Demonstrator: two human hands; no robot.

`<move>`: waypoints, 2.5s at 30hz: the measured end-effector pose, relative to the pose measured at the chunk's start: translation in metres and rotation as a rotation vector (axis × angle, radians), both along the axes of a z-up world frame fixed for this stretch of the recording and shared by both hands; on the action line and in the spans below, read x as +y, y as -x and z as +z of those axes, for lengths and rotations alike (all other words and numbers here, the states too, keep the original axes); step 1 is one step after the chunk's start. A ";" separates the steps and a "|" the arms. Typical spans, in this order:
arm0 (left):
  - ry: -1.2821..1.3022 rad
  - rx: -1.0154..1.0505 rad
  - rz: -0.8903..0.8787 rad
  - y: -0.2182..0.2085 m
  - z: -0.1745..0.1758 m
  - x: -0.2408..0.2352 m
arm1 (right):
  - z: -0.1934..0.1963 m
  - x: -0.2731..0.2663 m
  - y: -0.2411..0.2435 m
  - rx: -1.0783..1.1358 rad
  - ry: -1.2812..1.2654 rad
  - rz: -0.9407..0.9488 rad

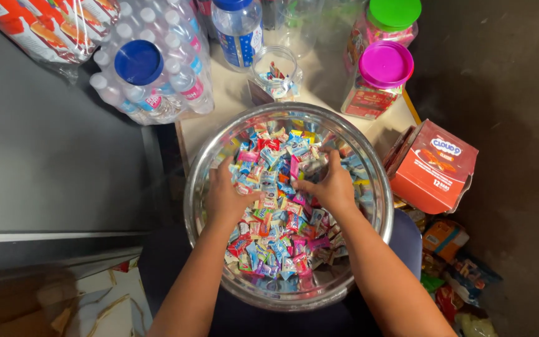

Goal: Sorting and packing small individually wrapped candies from a bowl into plastic bags.

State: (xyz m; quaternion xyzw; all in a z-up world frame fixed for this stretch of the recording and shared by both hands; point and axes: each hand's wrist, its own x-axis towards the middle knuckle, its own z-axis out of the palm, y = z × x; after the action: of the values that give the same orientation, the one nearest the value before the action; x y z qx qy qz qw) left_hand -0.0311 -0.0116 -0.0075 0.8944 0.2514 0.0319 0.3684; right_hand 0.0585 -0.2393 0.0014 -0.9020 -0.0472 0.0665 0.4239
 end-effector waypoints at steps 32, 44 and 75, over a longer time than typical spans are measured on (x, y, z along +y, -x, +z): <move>-0.196 -0.069 -0.439 0.021 -0.017 -0.011 | -0.027 0.009 0.037 -0.027 0.002 0.442; 0.525 -0.306 -0.449 0.010 -0.017 -0.015 | -0.057 0.007 0.030 0.174 -0.571 0.365; 0.664 -0.579 -0.281 0.002 -0.042 -0.023 | -0.045 0.029 0.042 0.312 -0.907 0.331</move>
State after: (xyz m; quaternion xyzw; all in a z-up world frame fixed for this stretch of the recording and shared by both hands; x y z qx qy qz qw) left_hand -0.0327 -0.0349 -0.0497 0.7077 0.0110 0.1476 0.6908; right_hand 0.0167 -0.2100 -0.0439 -0.5869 -0.1497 0.2397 0.7587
